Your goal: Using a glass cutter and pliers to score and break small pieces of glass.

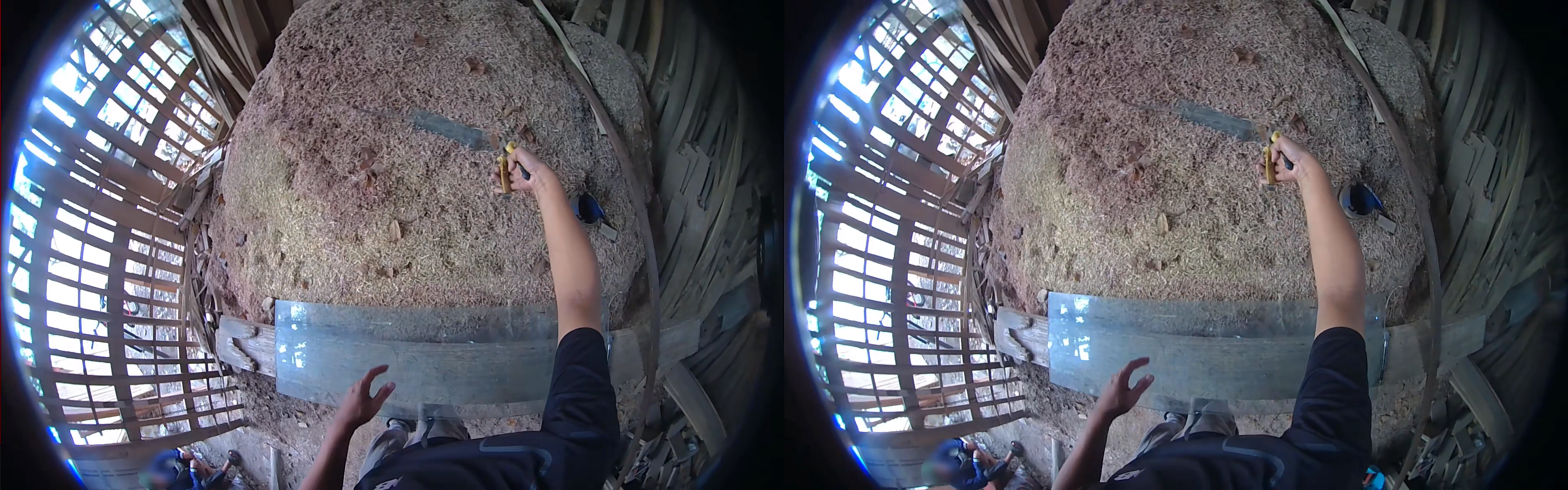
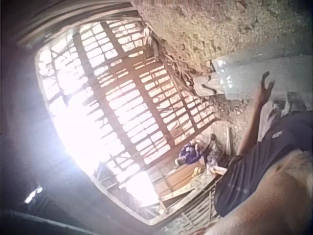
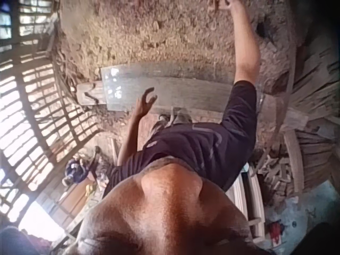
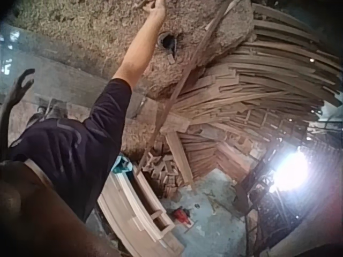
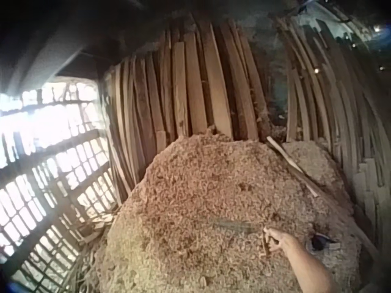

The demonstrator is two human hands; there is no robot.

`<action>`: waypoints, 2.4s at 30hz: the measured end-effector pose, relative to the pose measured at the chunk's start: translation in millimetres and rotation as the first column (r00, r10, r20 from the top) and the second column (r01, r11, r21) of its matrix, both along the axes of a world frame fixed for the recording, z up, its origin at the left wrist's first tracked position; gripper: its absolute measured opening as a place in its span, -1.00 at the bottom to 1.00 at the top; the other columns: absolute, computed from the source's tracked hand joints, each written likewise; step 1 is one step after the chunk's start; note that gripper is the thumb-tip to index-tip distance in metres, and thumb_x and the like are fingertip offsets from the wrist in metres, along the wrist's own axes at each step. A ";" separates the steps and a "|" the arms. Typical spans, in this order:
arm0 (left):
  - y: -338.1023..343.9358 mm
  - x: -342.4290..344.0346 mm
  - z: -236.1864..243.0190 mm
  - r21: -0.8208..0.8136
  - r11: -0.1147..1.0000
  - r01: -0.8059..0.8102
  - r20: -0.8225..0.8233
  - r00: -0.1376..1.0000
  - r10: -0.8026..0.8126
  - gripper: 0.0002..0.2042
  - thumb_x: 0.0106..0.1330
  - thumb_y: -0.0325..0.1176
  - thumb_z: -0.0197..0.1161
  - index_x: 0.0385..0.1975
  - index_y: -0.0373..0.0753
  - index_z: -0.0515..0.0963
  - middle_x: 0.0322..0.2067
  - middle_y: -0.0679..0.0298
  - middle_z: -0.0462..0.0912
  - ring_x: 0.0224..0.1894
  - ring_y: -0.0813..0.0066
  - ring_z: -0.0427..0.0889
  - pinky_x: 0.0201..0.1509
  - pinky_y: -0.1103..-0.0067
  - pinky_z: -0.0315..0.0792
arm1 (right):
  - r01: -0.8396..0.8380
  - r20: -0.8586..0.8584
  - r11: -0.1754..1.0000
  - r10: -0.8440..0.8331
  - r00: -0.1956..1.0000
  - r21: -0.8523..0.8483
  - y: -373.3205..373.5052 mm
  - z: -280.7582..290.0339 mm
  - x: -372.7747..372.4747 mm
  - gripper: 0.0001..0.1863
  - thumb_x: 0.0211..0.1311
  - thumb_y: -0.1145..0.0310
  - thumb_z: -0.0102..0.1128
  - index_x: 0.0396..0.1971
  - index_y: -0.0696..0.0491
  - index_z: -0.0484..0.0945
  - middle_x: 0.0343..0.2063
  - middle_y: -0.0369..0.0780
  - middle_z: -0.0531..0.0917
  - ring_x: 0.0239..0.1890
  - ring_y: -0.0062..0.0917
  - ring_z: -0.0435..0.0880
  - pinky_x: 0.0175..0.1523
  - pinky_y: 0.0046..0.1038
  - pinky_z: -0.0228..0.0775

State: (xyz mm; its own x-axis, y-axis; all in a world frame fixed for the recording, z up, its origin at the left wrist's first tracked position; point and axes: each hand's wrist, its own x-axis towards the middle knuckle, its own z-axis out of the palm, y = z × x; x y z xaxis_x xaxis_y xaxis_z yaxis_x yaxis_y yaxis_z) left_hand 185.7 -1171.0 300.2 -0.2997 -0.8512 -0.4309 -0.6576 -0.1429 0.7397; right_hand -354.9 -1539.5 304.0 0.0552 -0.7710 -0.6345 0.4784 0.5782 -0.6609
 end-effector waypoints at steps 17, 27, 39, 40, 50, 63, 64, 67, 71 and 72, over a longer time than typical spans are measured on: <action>92.5 47.7 -42.7 0.191 0.982 -0.005 0.085 0.996 -0.012 -0.39 0.41 0.05 0.35 0.31 -0.19 0.47 0.18 -0.10 0.64 0.26 -0.15 0.59 0.30 0.18 0.48 | 0.090 -0.837 0.859 -0.511 0.194 -0.504 -55.2 -52.3 -5.5 -0.45 0.04 0.30 0.48 0.03 0.19 0.52 -0.15 -0.03 0.71 -0.15 -0.21 0.77 -0.04 -0.21 0.60; 148.2 85.1 -18.3 0.318 0.908 -0.273 0.370 0.917 0.146 -0.37 0.39 0.08 0.36 0.32 -0.19 0.50 0.24 0.00 0.62 0.33 0.00 0.56 0.38 0.25 0.43 | 0.360 -0.942 0.901 -0.307 0.137 -0.242 -111.9 -77.2 23.5 -0.20 0.02 0.21 0.50 0.26 0.20 0.41 0.08 0.15 0.65 0.09 0.00 0.71 0.21 -0.11 0.58; 181.8 99.5 -29.8 0.318 0.894 -0.315 0.347 0.916 0.199 -0.35 0.39 0.07 0.37 0.31 -0.28 0.48 0.24 -0.06 0.61 0.33 -0.05 0.55 0.41 0.25 0.40 | 0.354 -0.642 0.711 -0.702 0.307 -0.608 -83.2 -79.3 17.5 -0.45 0.21 0.31 0.50 0.10 0.17 0.44 -0.18 -0.17 0.71 -0.21 -0.32 0.74 -0.10 -0.22 0.60; 184.6 105.3 -36.8 0.273 0.906 -0.324 0.334 0.915 0.226 -0.35 0.38 0.06 0.38 0.31 -0.29 0.48 0.24 -0.07 0.61 0.33 -0.05 0.55 0.41 0.24 0.40 | 0.338 -0.443 0.604 -0.779 0.444 -0.722 -68.3 -72.7 20.0 -0.59 0.26 0.46 0.46 0.03 0.07 0.46 -0.26 -0.31 0.66 -0.33 -0.55 0.65 -0.22 -0.36 0.54; 150.4 93.5 -57.6 0.101 0.991 -0.091 0.000 0.996 0.092 -0.53 0.46 -0.24 0.35 0.29 -0.26 0.49 0.24 0.00 0.62 0.30 0.06 0.58 0.37 0.23 0.43 | -0.039 -0.530 0.782 -0.384 0.756 -0.622 244.1 -27.8 140.6 -0.59 0.30 0.30 0.50 0.03 0.10 0.53 -0.28 -0.35 0.61 -0.35 -0.70 0.58 -0.21 -0.59 0.44; 224.1 81.0 -69.8 0.951 0.237 0.199 -0.307 0.694 0.651 -0.37 0.63 0.22 -0.14 0.26 -0.23 0.53 0.08 0.19 0.69 0.13 0.35 0.66 0.25 0.38 0.50 | -0.431 -0.694 0.748 -0.053 0.718 -0.504 657.8 -88.8 383.6 -0.28 0.01 0.57 0.42 0.26 0.07 0.43 -0.08 -0.10 0.65 -0.02 -0.22 0.73 0.08 -0.27 0.56; 234.8 84.2 -78.3 0.975 0.135 0.178 -0.222 0.699 0.679 -0.40 0.60 0.25 -0.09 0.21 -0.16 0.56 0.07 0.26 0.69 0.10 0.43 0.67 0.18 0.38 0.55 | -0.478 -0.683 0.724 0.014 0.730 -0.497 674.1 -92.7 390.1 -0.24 -0.07 0.59 0.41 0.27 0.07 0.42 -0.08 -0.08 0.65 -0.05 -0.17 0.72 0.06 -0.24 0.57; 266.2 103.8 -91.7 0.976 0.179 0.125 -0.209 0.770 0.602 -0.42 0.57 0.26 -0.01 0.19 -0.13 0.57 0.08 0.30 0.68 0.10 0.50 0.67 0.15 0.37 0.58 | -0.611 -0.761 0.632 0.050 0.646 -0.477 708.8 -101.9 411.9 -0.18 -0.16 0.60 0.40 0.28 0.07 0.42 -0.11 -0.06 0.64 -0.15 -0.12 0.69 -0.02 -0.18 0.58; 292.0 119.9 -118.7 0.983 0.069 0.170 -0.172 0.723 0.669 -0.50 0.55 0.10 0.16 0.16 -0.25 0.53 -0.06 0.24 0.74 -0.08 0.43 0.79 -0.08 0.44 0.75 | -0.642 -0.749 0.522 0.008 0.663 -0.562 734.2 -115.2 433.9 -0.18 -0.15 0.57 0.43 0.28 0.08 0.41 -0.13 -0.06 0.64 -0.20 -0.10 0.67 -0.08 -0.18 0.57; 297.1 121.7 -127.2 0.992 0.011 0.126 -0.098 0.710 0.697 -0.60 0.54 -0.06 0.23 0.12 -0.27 0.55 -0.10 0.26 0.75 -0.17 0.44 0.81 -0.21 0.55 0.76 | -0.659 -0.754 0.496 0.012 0.657 -0.566 737.7 -119.7 435.5 -0.16 -0.14 0.54 0.46 0.29 0.10 0.39 -0.12 -0.05 0.64 -0.19 -0.09 0.67 -0.07 -0.16 0.58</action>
